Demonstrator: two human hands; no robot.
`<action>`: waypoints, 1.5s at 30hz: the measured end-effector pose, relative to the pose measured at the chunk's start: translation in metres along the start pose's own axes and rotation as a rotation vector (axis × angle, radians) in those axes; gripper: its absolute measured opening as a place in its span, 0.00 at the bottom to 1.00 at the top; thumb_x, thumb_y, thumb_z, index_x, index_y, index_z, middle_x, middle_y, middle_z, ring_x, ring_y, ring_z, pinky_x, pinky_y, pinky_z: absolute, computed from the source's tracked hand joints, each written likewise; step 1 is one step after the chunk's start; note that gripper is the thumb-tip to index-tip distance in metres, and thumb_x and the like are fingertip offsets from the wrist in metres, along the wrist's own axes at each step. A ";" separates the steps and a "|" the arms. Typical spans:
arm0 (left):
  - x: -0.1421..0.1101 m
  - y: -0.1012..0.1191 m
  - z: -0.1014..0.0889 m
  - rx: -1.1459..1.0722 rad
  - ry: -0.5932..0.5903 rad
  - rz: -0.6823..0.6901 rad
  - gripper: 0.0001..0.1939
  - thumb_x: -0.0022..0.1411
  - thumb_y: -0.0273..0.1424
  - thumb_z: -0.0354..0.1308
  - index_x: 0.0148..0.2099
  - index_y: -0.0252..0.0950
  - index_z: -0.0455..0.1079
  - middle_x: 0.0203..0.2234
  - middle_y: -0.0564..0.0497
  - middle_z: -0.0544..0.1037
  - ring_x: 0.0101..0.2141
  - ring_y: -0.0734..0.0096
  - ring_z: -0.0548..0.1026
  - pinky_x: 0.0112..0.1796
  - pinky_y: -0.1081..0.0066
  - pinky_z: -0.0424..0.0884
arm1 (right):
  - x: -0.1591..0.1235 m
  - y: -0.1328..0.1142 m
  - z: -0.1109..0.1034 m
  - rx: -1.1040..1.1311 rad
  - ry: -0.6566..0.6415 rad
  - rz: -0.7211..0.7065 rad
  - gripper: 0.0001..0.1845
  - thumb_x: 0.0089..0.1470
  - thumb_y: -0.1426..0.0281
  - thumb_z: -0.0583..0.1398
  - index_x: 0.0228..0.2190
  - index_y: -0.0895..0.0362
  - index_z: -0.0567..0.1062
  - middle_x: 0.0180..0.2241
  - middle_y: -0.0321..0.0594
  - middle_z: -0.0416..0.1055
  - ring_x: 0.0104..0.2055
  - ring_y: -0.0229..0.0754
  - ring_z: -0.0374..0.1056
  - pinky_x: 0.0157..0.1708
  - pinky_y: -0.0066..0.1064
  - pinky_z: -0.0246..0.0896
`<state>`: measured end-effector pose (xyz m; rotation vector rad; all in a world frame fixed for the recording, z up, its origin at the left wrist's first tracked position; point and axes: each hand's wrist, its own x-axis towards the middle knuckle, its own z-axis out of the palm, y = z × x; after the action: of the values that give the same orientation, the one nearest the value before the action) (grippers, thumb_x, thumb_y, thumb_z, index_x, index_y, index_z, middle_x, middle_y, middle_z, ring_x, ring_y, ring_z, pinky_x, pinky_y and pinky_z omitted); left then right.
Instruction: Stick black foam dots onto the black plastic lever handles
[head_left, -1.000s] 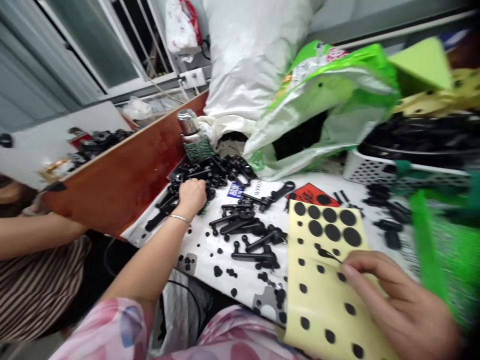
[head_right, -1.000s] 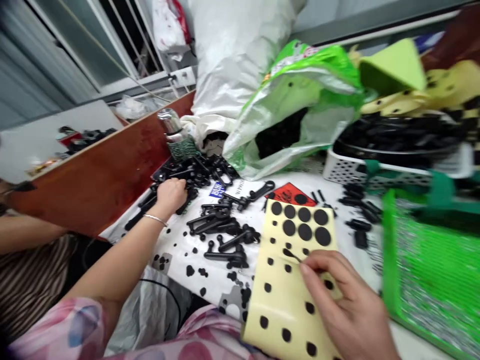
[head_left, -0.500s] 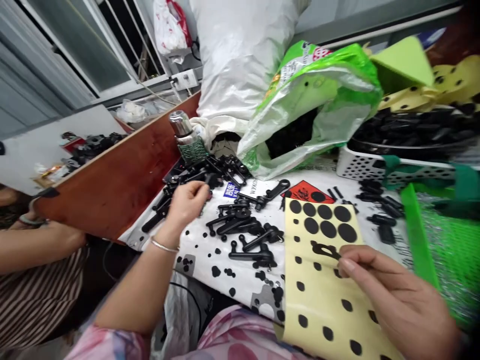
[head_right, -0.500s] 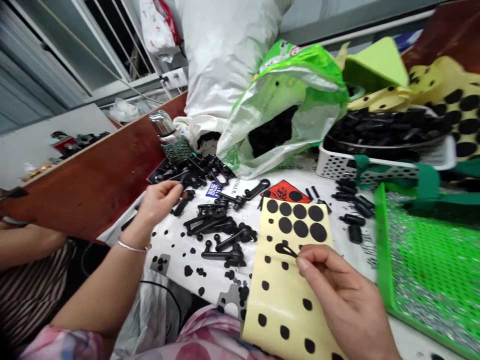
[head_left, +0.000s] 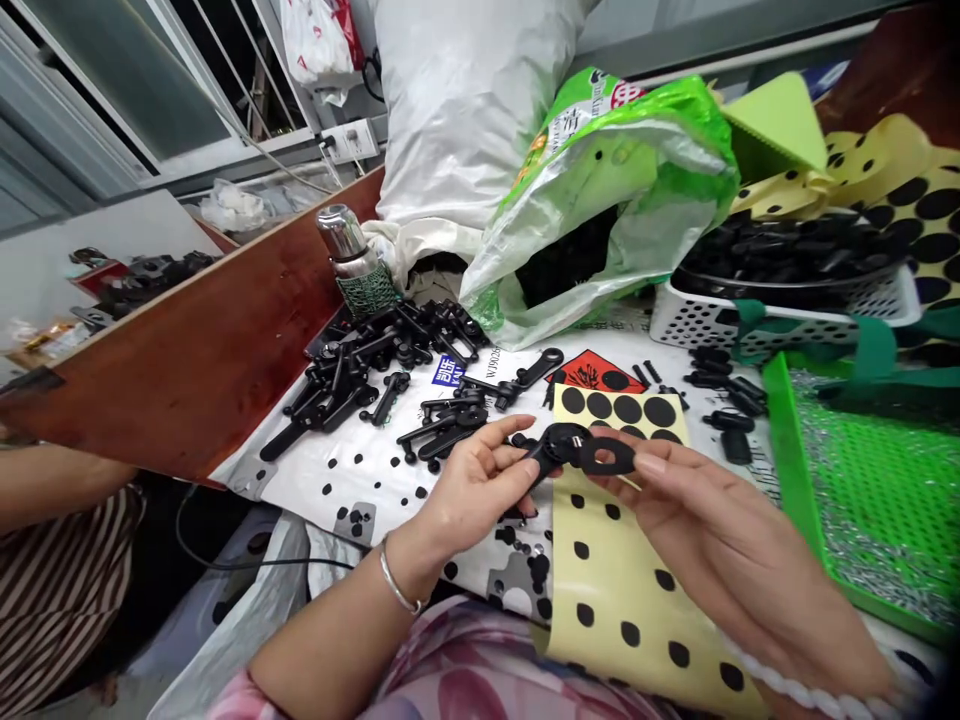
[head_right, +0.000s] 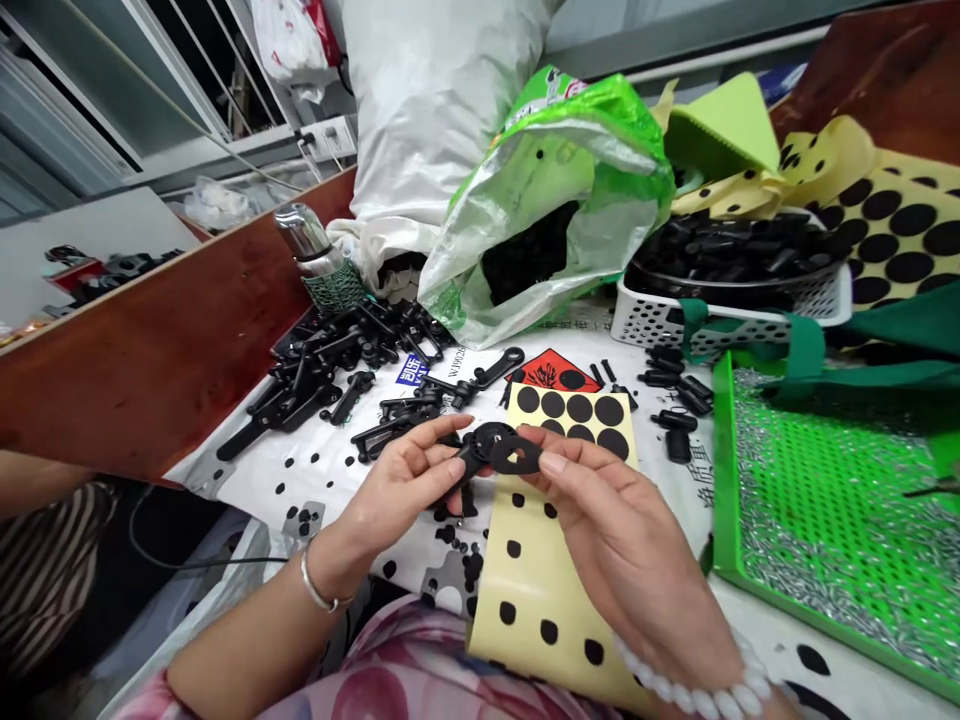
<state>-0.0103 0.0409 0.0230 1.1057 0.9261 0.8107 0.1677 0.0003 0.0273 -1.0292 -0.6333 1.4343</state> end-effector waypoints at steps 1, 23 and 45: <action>0.000 -0.002 0.002 -0.012 -0.018 0.001 0.31 0.53 0.33 0.63 0.57 0.30 0.60 0.34 0.47 0.77 0.19 0.83 0.68 0.24 0.76 0.65 | 0.000 0.001 0.001 0.021 -0.017 0.014 0.10 0.47 0.64 0.66 0.32 0.55 0.81 0.40 0.44 0.76 0.48 0.49 0.67 0.56 0.43 0.55; -0.005 -0.011 0.010 -0.023 -0.118 0.034 0.30 0.50 0.24 0.58 0.58 0.34 0.60 0.40 0.46 0.73 0.24 0.82 0.71 0.30 0.76 0.68 | 0.004 0.004 0.007 -0.042 -0.004 0.072 0.08 0.39 0.64 0.70 0.24 0.53 0.80 0.40 0.41 0.76 0.48 0.50 0.68 0.56 0.45 0.56; -0.007 -0.011 0.008 0.016 -0.165 0.073 0.30 0.51 0.28 0.60 0.58 0.33 0.63 0.42 0.44 0.74 0.31 0.74 0.71 0.32 0.73 0.68 | 0.009 0.002 0.003 -0.123 -0.028 0.141 0.15 0.34 0.62 0.72 0.29 0.52 0.81 0.34 0.42 0.76 0.42 0.49 0.69 0.54 0.46 0.57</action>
<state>-0.0052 0.0290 0.0152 1.2073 0.7595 0.7599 0.1652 0.0093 0.0250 -1.1710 -0.6880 1.5497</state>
